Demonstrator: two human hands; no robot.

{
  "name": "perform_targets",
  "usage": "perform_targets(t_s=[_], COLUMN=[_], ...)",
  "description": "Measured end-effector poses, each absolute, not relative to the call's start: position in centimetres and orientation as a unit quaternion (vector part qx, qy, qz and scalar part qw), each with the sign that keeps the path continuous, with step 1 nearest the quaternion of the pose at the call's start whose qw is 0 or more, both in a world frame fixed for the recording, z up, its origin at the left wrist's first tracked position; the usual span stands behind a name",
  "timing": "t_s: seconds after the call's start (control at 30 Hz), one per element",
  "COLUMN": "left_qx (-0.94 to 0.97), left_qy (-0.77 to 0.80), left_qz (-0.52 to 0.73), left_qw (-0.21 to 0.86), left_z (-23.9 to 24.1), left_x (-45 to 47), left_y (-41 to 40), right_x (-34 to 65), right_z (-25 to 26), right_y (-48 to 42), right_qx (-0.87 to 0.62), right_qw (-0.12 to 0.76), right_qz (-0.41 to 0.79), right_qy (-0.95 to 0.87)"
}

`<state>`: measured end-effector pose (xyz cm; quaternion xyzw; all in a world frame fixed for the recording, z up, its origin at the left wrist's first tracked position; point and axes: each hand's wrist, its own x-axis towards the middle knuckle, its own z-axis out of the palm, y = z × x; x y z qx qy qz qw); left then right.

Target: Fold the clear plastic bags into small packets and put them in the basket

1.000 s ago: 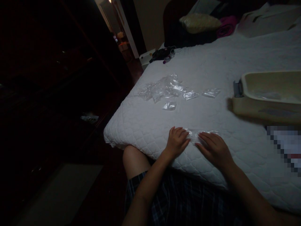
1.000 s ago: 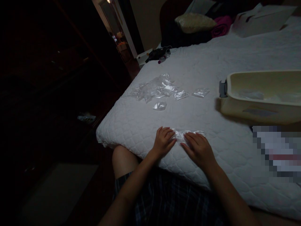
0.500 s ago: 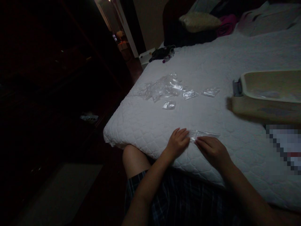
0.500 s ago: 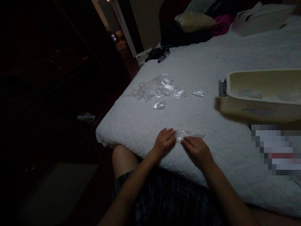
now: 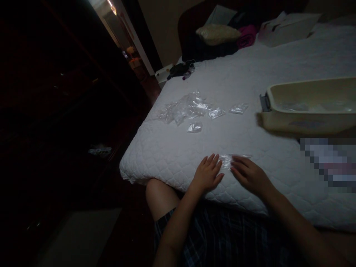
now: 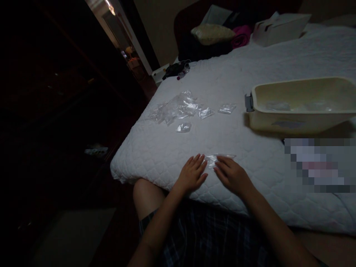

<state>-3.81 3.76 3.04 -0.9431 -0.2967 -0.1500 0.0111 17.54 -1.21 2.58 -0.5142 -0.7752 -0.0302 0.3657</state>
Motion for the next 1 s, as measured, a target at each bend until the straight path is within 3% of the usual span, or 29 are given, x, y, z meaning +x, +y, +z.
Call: perform_targets(t_s=[0.37,0.63,1.0], left_qx=[-0.946,-0.945,-0.944], left_qy=[-0.307,-0.310,-0.315], left_qz=[-0.094,-0.097,-0.092], left_qw=[0.034,0.029,0.039], left_z=[3.1,3.0,3.2], left_x=[-4.0,-4.1,-4.1], left_y=[3.4,3.5,3.3], right_x=[14.4,14.8,21.0], right_z=[3.4,-0.1,0.0], right_y=[-1.1,-0.3,-1.3], right_qx=[-0.521,-0.583,-0.647], right_qw=[0.291,0.181,0.131], right_qz=[-0.110,-0.040,0.001], right_qy=[-0.795,-0.791,-0.751])
